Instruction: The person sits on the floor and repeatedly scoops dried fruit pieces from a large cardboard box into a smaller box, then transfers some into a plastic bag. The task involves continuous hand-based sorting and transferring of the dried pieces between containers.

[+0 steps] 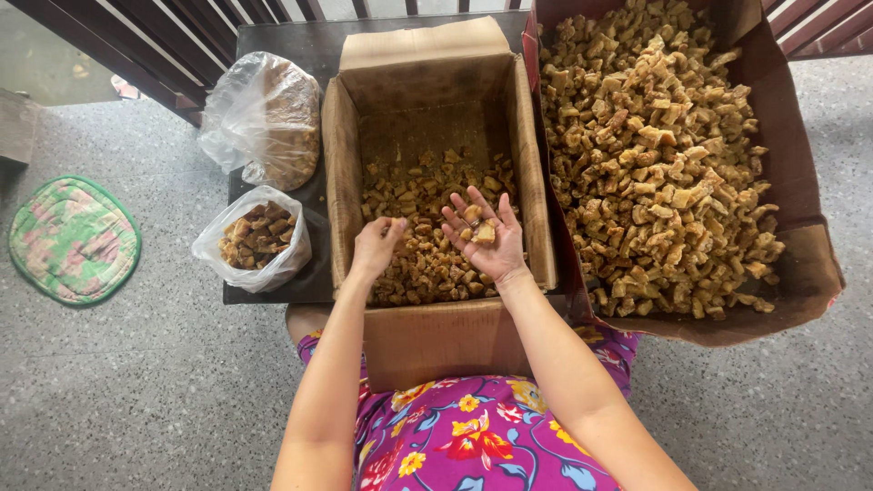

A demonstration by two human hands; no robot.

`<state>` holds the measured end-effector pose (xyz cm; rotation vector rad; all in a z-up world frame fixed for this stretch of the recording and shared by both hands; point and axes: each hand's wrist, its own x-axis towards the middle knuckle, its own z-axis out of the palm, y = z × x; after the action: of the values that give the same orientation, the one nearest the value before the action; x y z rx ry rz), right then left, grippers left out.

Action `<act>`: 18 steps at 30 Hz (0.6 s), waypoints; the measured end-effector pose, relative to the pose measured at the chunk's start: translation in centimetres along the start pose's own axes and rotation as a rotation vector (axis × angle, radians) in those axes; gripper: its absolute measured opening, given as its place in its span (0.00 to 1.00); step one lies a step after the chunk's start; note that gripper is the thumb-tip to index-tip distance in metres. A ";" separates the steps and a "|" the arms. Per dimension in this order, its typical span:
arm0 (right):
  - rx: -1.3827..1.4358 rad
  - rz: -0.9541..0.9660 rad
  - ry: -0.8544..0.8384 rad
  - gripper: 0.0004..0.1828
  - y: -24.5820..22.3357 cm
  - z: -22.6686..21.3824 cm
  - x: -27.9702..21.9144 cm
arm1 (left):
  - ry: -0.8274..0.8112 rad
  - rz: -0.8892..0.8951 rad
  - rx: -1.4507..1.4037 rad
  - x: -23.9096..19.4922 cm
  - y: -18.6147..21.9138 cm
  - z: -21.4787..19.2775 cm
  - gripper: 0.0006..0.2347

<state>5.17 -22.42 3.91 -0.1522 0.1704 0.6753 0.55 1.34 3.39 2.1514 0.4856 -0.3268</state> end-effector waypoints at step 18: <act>-0.074 0.086 -0.066 0.35 0.2 -0.2 -0.2 | -0.229 0.272 -0.548 -3.0 10.4 -0.5 0.17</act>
<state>4.91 -22.40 3.74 -0.1944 0.0887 0.7720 2.70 -4.51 12.30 1.5949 0.1234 -0.2478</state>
